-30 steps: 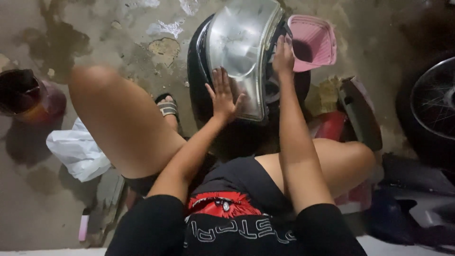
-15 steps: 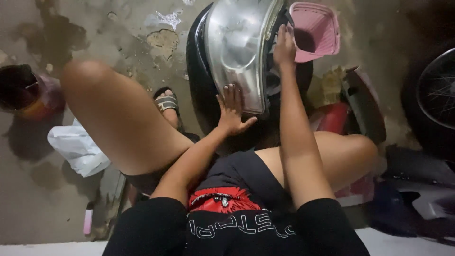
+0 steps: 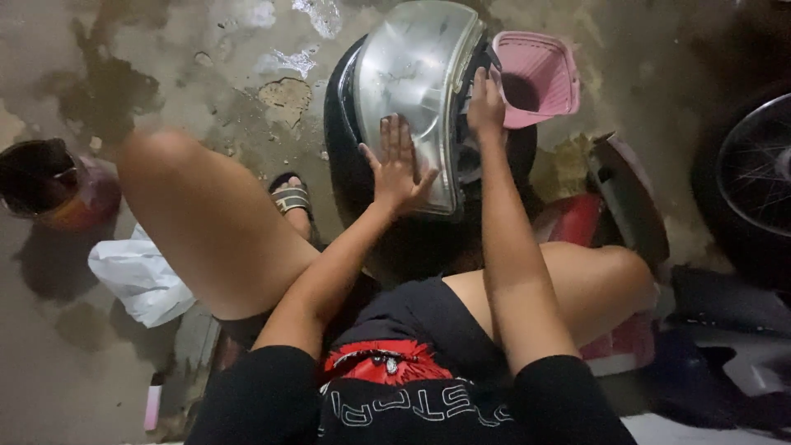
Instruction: Wet sanding a car headlight assembly by hand to restore clarity
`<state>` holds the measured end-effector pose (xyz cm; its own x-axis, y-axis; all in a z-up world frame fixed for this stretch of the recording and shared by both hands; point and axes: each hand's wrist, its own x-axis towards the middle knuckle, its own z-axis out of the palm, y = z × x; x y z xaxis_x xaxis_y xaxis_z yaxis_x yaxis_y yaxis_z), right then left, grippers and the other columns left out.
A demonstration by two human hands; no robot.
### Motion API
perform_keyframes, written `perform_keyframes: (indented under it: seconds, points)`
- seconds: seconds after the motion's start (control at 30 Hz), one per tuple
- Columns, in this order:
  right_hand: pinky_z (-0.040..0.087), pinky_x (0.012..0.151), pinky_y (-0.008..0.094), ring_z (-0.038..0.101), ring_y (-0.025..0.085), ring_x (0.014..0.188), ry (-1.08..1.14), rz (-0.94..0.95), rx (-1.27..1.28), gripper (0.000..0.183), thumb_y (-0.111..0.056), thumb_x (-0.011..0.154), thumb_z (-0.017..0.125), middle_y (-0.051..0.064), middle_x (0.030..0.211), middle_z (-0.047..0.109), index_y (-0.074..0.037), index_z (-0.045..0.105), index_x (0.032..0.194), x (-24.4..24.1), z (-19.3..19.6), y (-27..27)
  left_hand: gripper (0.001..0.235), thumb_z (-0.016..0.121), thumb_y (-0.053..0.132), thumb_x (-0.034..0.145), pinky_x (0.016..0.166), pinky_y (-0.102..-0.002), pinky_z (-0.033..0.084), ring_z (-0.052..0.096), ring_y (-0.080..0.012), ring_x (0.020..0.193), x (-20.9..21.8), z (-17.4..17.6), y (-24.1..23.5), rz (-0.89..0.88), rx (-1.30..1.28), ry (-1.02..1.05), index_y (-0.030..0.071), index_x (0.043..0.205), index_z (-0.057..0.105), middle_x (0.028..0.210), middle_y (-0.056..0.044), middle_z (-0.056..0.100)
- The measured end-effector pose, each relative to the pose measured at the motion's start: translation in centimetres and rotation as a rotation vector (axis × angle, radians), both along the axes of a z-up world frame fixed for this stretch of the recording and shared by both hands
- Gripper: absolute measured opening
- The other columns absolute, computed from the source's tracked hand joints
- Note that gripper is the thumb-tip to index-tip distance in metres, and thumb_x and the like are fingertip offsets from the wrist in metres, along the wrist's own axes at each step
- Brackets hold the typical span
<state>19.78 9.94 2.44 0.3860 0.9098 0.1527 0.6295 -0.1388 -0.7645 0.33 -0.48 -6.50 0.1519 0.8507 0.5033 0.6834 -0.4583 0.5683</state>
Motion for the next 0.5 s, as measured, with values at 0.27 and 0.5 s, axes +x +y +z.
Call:
perform_keyframes:
  seconds: [0.27, 0.5]
  points:
    - [0.038, 0.111, 0.039, 0.049, 0.034, 0.138, -0.019, -0.028, 0.017, 0.077, -0.066, 0.098, 0.03, 0.011, 0.159, 0.043, -0.004, 0.067, 0.123, 0.7, -1.8, 1.0, 0.111, 0.041, 0.074, 0.095, 0.11, -0.083, -0.007, -0.019, -0.0396, 0.157, 1.0, -1.4, -4.8, -0.136, -0.039, 0.055, -0.003, 0.163, -0.003, 0.17, -0.021, -0.017]
    - [0.049, 0.087, 0.046, 0.067, 0.038, 0.096, -0.015, -0.054, -0.041, 0.07, -0.065, 0.097, 0.03, 0.017, 0.104, 0.073, -0.007, 0.067, 0.108, 0.3, -0.8, 0.4, 0.113, 0.056, 0.066, 0.094, 0.115, -0.081, -0.006, -0.015, -0.0394, 0.159, 0.5, -1.2, -6.4, -0.192, 0.11, -0.013, 0.003, 0.165, -0.005, 0.172, -0.018, -0.018]
